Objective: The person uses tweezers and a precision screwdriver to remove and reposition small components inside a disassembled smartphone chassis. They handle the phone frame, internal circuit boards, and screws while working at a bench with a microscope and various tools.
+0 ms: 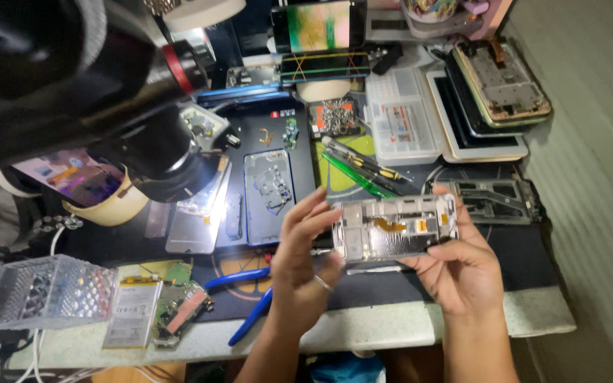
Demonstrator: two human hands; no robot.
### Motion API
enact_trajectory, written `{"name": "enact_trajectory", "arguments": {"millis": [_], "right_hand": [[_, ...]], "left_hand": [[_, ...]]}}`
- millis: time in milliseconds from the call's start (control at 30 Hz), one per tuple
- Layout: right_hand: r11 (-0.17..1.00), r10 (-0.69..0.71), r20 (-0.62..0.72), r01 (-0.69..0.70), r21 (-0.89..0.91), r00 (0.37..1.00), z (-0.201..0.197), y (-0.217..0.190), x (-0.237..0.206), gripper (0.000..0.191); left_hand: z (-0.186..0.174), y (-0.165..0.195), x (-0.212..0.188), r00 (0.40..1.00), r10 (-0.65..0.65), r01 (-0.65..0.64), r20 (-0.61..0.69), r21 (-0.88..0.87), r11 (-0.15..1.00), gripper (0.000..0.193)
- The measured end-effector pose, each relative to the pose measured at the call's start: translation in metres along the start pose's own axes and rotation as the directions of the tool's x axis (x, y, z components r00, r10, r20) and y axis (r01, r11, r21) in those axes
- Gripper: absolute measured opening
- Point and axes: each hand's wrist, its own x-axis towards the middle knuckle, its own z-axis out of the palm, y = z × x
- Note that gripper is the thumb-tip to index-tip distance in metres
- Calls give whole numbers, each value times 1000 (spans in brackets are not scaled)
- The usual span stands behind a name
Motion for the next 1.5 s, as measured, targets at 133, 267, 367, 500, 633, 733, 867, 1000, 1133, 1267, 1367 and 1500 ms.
{"name": "enact_trajectory", "arguments": {"millis": [133, 267, 367, 500, 633, 733, 867, 1000, 1133, 1267, 1367, 1500], "right_hand": [[999, 47, 4, -47, 11, 999, 10, -6, -3, 70], [996, 47, 80, -53, 76, 996, 25, -12, -12, 65], [971, -111, 162, 141, -191, 981, 34, -13, -20, 86], [245, -386, 339, 450, -859, 858, 39, -17, -34, 65], [-162, -389, 335, 294, -942, 858, 34, -23, -47, 21], [86, -567, 223, 326, -941, 793, 22, -27, -52, 12], [327, -737, 135, 525, -786, 662, -1, -48, -55, 10], [439, -738, 114, 601, -668, 665, -16, -62, -59, 14], [481, -684, 115, 564, -671, 720, -16, -59, -55, 13], [331, -610, 216, 493, -805, 763, -1, -43, -48, 8], [295, -471, 223, 391, -872, 854, 14, -37, -48, 7], [152, -230, 254, 293, -944, 939, 29, -36, -46, 8]], "left_hand": [[4, 9, 6, 984, 110, -131, 137, 159, 979, 53], [4, 4, 4, 985, 136, -164, 107, 329, 930, 42], [1, 0, 0, 996, 45, -65, 82, 250, 966, 30], [5, -4, -1, 992, 30, -63, 119, 282, 957, 24], [10, -1, 1, 980, -25, -42, 198, 326, 944, 27], [10, 2, 1, 983, -80, 47, 163, 198, 979, 32], [16, 2, 3, 930, 176, -316, 323, 454, 833, 19], [31, 6, -9, 780, 134, -584, 611, 635, 505, 21], [40, 11, -24, 807, 92, -557, 584, 700, 447, 19], [26, 27, -45, 817, -115, -435, 565, 735, 521, 16], [-4, 41, -63, 912, -70, -306, 403, 786, 537, 26], [-37, 45, -70, 994, -7, -99, 112, 903, 418, 38]]}}
